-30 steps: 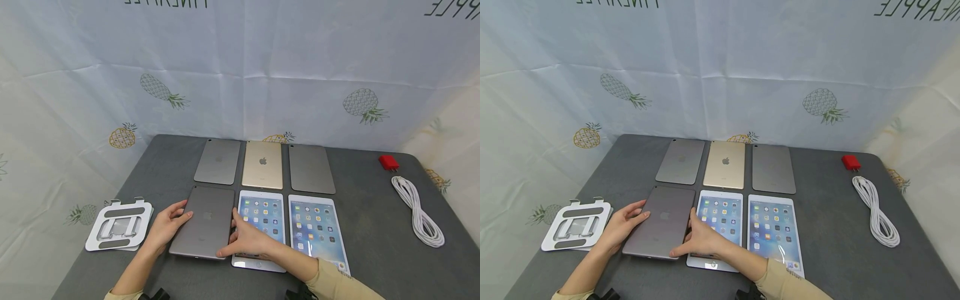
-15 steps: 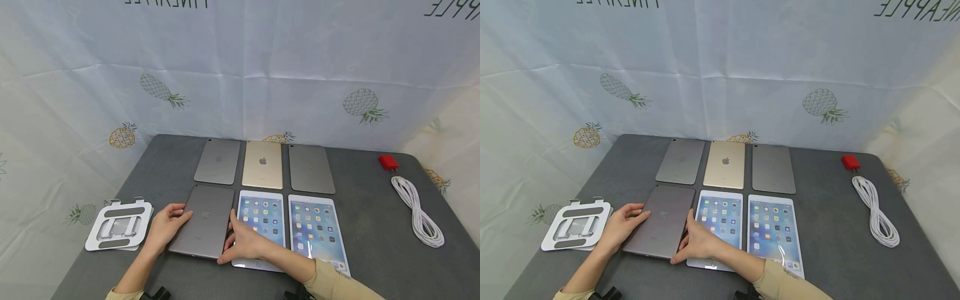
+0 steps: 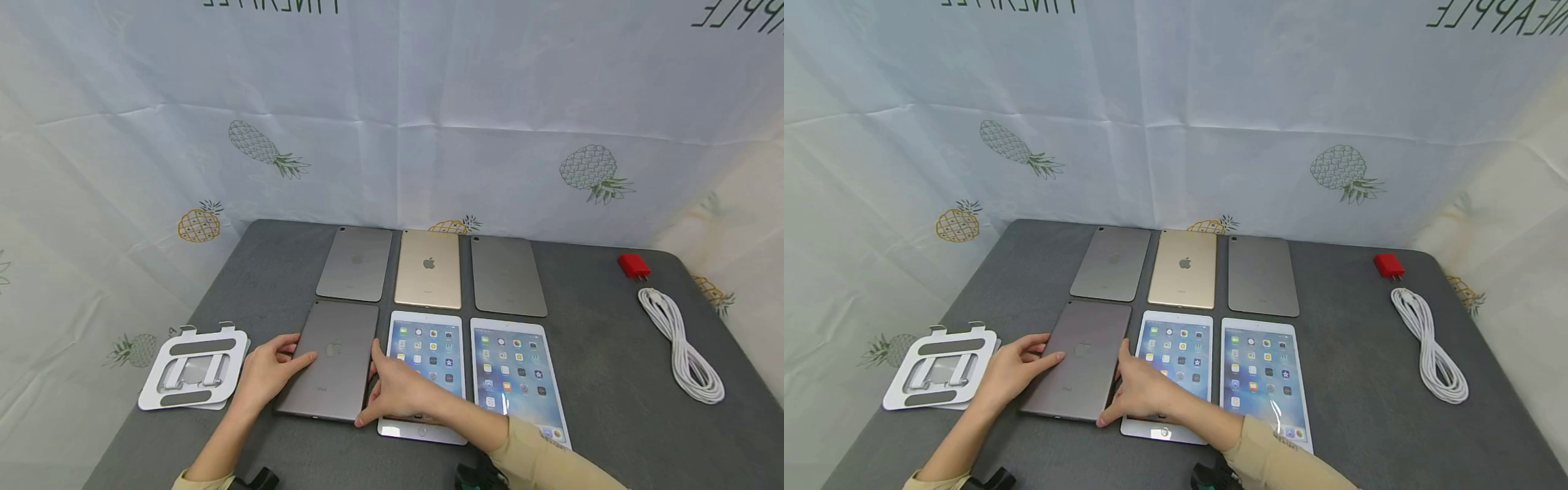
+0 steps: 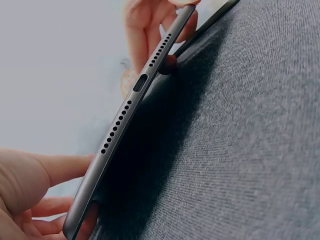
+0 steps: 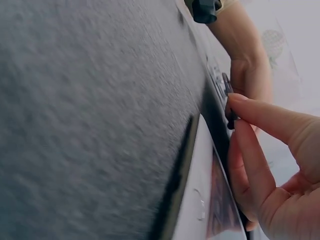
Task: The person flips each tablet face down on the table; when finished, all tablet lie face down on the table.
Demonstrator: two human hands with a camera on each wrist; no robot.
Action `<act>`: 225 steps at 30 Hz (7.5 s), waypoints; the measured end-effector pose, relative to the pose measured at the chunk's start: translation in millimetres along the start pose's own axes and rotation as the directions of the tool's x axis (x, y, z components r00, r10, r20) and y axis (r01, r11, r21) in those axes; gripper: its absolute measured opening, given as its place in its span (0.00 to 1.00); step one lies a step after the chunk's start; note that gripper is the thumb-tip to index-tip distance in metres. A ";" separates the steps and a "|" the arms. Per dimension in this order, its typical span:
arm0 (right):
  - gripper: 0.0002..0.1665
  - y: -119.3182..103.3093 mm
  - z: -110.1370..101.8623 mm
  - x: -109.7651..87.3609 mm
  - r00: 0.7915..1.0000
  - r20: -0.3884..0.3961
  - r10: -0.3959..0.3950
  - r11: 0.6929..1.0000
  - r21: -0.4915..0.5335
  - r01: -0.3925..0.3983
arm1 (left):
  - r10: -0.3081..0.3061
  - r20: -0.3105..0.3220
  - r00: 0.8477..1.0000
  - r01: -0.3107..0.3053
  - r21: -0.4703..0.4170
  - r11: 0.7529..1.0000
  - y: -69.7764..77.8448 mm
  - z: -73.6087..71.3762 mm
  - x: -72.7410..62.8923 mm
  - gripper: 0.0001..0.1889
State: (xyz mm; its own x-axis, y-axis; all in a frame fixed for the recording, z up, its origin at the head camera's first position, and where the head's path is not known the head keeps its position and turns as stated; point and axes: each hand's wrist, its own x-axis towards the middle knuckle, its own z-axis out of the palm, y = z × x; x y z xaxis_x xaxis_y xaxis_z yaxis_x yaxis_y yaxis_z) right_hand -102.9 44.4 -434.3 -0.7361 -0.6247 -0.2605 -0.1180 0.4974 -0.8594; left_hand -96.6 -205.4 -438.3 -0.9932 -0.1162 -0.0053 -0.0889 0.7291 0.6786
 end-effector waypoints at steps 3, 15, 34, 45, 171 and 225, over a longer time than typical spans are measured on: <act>0.80 -1.0 -2.6 3.1 1.000 0.002 -0.017 0.996 -0.082 0.017 | 0.007 -0.012 1.000 -0.006 0.011 1.000 -1.9 0.1 0.8 0.29; 0.79 -6.6 -5.2 4.1 0.999 0.000 -0.032 0.987 -0.160 0.032 | -0.016 -0.015 1.000 0.016 -0.010 1.000 -4.3 0.0 0.8 0.30; 0.78 -10.3 -2.0 6.4 0.999 -0.012 -0.044 0.952 -0.302 0.039 | 0.037 -0.038 0.999 -0.032 0.134 0.990 3.3 -0.2 -2.8 0.29; 0.78 -10.9 -1.5 6.8 0.999 -0.009 -0.042 0.950 -0.309 0.037 | 0.130 -0.032 0.991 -0.121 0.204 0.971 6.9 2.4 -3.8 0.28; 0.44 19.5 -50.0 -91.8 0.966 -0.167 0.200 0.736 0.676 -0.036 | 0.528 0.139 0.838 -0.327 -0.647 0.689 130.9 71.7 -43.6 0.25; 0.34 55.2 -66.2 -126.0 0.896 -0.291 0.334 0.670 0.743 -0.009 | 0.299 0.429 0.853 0.063 -0.651 0.756 97.5 103.8 -46.3 0.29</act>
State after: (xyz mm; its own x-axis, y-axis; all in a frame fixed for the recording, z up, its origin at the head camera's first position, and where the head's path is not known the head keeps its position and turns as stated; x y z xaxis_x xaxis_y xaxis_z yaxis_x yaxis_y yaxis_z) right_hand -60.7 190.4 -419.8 -0.8932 -0.2186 -0.3929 0.4223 -0.1084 -0.8999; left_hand -67.1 -59.0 -448.1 -0.9056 0.4078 -0.1167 -0.0806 0.1046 0.9912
